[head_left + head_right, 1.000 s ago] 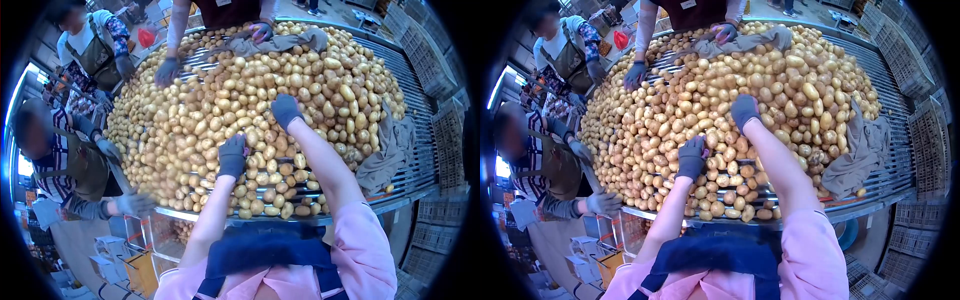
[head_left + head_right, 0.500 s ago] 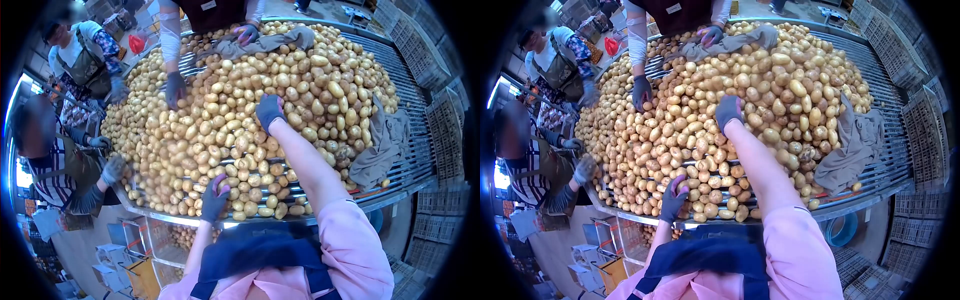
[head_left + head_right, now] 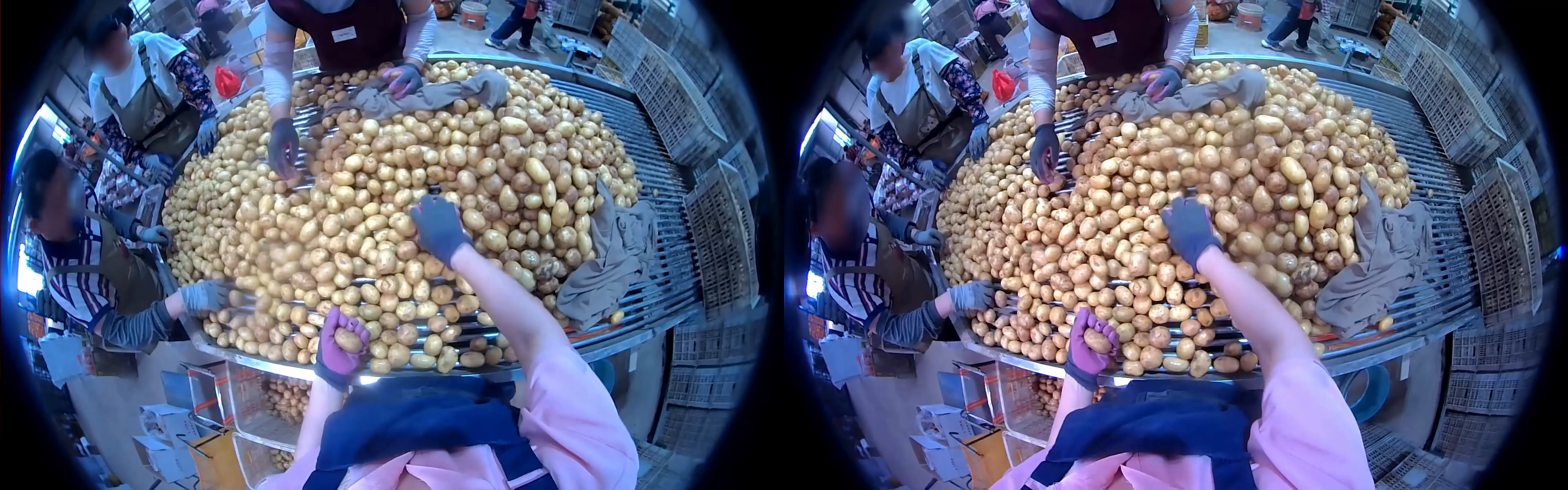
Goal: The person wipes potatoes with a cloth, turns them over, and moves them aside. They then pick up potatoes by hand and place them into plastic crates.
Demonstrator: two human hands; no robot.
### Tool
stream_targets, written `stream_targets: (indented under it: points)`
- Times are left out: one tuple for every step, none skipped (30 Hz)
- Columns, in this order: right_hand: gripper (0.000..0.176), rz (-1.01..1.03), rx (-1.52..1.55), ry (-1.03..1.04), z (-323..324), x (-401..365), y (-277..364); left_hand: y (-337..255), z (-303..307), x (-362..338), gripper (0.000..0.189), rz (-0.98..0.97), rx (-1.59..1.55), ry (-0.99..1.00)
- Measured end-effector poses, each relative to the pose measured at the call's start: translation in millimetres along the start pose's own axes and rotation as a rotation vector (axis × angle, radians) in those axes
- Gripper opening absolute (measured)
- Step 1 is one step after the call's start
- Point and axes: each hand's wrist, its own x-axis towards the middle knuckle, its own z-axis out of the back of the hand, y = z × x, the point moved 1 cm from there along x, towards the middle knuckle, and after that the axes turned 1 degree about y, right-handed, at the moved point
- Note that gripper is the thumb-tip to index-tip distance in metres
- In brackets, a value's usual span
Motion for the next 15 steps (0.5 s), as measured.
stream_targets:
  points:
    - [0.017,0.013,0.065,-0.007,-4.5,-15.4,4.2,2.0,5.1,6.8,0.02,0.087,-0.016,0.05]
    - [0.018,0.023,0.13,-0.012,-8.8,-31.8,8.8,4.6,9.3,12.1,0.02,0.174,-0.032,0.099]
    - [0.019,0.035,0.291,-0.148,1.3,-49.3,13.3,9.5,-20.8,5.0,0.026,0.045,0.366,0.034]
    - [0.027,-0.027,0.328,-0.081,11.3,-62.2,14.6,8.2,-18.2,15.4,0.038,0.201,0.105,0.098]
    - [0.03,-0.107,0.403,-0.132,10.1,-74.3,13.9,12.8,-17.5,22.1,0.04,0.189,0.113,0.043]
    - [0.034,-0.19,0.48,-0.187,8.4,-84.4,14.2,17.0,-25.4,26.2,0.043,0.176,0.126,-0.012]
    - [0.034,-0.199,0.48,-0.182,15.6,-91.3,19.1,21.8,-32.4,28.8,0.048,0.148,0.145,0.022]
    - [0.04,-0.192,0.567,-0.169,25.2,-97.6,24.3,25.2,-37.0,31.4,0.048,0.157,0.147,0.018]
    - [0.045,-0.183,0.653,-0.158,38.9,-99.3,28.4,28.4,-42.2,34.2,0.05,0.213,0.083,0.126]
    - [0.045,-0.19,0.652,-0.157,57.1,-98.3,31.7,31.4,-49.8,37.1,0.051,0.267,0.017,0.233]
    - [0.047,-0.03,0.617,-0.166,77.9,-96.2,37.6,33.1,-69.4,38.7,0.046,0.337,0.084,0.3]
    - [0.048,0.131,0.581,-0.175,87.8,-94.5,41.7,36.6,-65.4,40.6,0.046,0.339,0.086,0.297]
    - [0.049,0.109,0.61,-0.192,79.2,-89.3,28.5,39.8,-56.4,45.9,0.043,0.363,-0.078,0.231]
    - [0.041,-0.04,0.792,-0.108,72.2,-76.6,5.6,42.0,-47.1,50.0,0.041,0.378,-0.246,0.165]
    - [0.04,-0.032,0.506,-0.291,63.6,-72.9,-18.0,42.3,-39.2,50.7,0.037,0.381,-0.266,0.166]
